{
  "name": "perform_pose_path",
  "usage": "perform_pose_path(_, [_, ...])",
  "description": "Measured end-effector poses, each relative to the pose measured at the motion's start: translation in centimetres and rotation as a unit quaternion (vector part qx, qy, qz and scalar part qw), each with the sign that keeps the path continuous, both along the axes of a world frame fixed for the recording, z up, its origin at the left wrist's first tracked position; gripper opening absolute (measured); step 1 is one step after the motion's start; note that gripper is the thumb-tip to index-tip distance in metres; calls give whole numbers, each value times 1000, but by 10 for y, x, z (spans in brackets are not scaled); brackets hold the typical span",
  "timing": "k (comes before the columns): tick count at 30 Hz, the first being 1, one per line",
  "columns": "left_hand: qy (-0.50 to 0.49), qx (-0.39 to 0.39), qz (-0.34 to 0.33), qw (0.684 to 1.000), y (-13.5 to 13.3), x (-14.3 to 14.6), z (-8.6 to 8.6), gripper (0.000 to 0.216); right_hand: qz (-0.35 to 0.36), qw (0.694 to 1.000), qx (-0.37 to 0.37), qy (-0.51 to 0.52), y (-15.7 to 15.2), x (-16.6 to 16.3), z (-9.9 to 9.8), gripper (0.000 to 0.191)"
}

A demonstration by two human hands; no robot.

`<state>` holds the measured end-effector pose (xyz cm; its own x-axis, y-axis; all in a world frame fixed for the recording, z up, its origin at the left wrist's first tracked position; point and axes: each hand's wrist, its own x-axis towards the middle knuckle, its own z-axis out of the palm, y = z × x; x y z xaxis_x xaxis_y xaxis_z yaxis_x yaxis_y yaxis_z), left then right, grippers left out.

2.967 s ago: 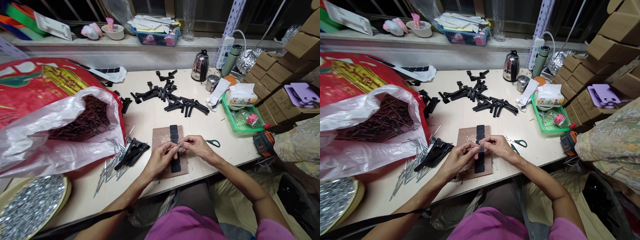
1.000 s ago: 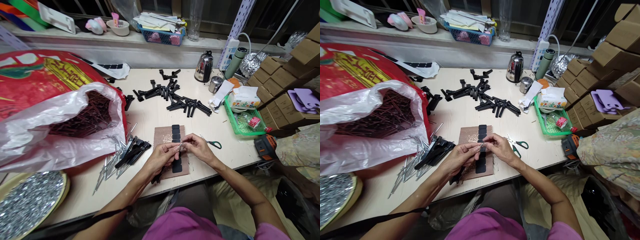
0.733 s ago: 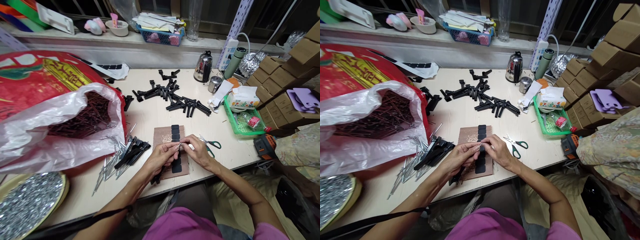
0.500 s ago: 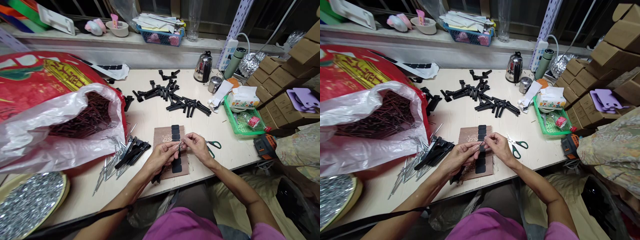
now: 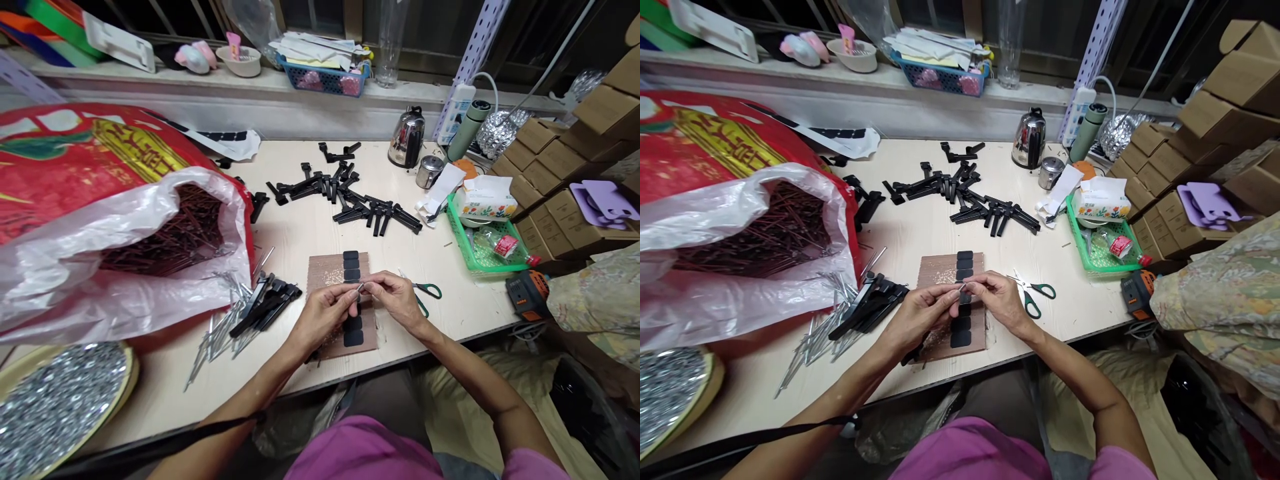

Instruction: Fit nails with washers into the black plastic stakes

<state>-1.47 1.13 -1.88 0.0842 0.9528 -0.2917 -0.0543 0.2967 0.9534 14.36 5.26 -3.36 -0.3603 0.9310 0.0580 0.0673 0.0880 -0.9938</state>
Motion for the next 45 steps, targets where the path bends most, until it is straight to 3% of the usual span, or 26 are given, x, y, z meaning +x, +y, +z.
perform_pose_path(4, [20,13,-12,1000,-1,-1,3,47,51,996,-65,29,7,6,-3,31])
perform_pose_path(8, [20,0,-38,999,-2,-2,3,46,83,994,-69,24,10,13,-7,31])
perform_pose_path(13, [-4,-43,-83,996,-1,-4,2,51,103,993,51,-37,10,19,-5,25])
perform_pose_path(16, [-33,-77,-112,990,1,-7,2,53,108,977,164,-79,9,23,-2,24])
perform_pose_path(19, [-74,-130,-166,975,3,-10,2,53,141,958,231,-95,8,26,0,25])
perform_pose_path(22, [-95,-153,-182,967,4,-11,2,54,144,951,250,-111,7,27,-2,28])
perform_pose_path(32, [-2,-37,-128,991,-2,-6,4,55,98,935,321,-111,3,24,-3,22])
perform_pose_path(41, [-16,-99,-231,968,0,-17,5,56,162,904,384,-98,0,29,6,20])
perform_pose_path(45, [-13,-90,-206,974,0,-13,5,53,155,913,361,-108,-1,28,8,17])
